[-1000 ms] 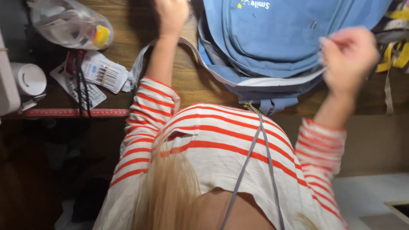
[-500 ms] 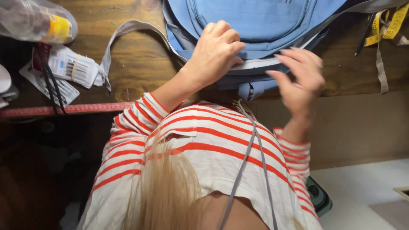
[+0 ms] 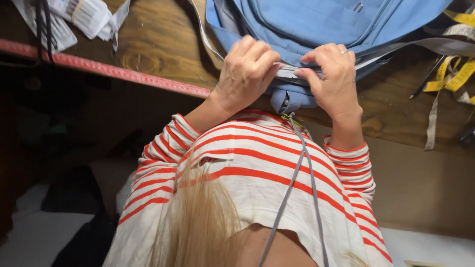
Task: Aligning a new zipper tape onto the opening of a backpack for repair on a workbench.
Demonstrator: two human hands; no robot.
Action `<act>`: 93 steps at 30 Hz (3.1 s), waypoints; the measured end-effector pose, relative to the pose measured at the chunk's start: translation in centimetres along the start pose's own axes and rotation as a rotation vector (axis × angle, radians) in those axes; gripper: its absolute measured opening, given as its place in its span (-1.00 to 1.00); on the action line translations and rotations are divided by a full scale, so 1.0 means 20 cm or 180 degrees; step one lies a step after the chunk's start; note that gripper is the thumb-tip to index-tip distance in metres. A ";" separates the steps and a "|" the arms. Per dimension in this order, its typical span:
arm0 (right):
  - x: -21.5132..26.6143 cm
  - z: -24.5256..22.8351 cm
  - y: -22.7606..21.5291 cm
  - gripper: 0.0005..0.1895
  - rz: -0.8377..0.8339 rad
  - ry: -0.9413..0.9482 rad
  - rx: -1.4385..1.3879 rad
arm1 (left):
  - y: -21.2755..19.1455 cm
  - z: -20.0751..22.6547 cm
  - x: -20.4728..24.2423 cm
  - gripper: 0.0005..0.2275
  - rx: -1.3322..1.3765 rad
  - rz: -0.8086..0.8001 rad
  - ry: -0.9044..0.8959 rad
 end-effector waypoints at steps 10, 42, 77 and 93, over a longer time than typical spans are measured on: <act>0.06 -0.15 -0.14 -0.87 0.0774 -0.0960 0.0157 | 0.49 0.13 0.39 -0.63 0.4569 -0.1246 -0.3919; -0.08 0.15 0.00 -0.89 0.0226 0.0239 -0.1397 | 0.60 -0.15 0.28 -0.81 0.2592 -0.0796 -0.3183; -0.23 -0.07 -0.01 -0.93 0.0315 -0.0299 -0.1122 | 0.65 -0.16 0.28 -0.82 0.2967 -0.0668 -0.3157; -0.08 0.19 -0.15 -0.93 0.0090 0.0400 -0.1074 | 0.78 -0.18 0.31 -0.81 0.4169 0.0004 -0.3400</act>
Point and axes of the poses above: each hand's wrist, its own x-axis away from the middle knuckle, its own y-axis out of the palm, z = x × y, the point moved 9 cm from there along -x, towards the middle knuckle, and after that the axes turned 6 degrees about -x, right-handed, at the moved point
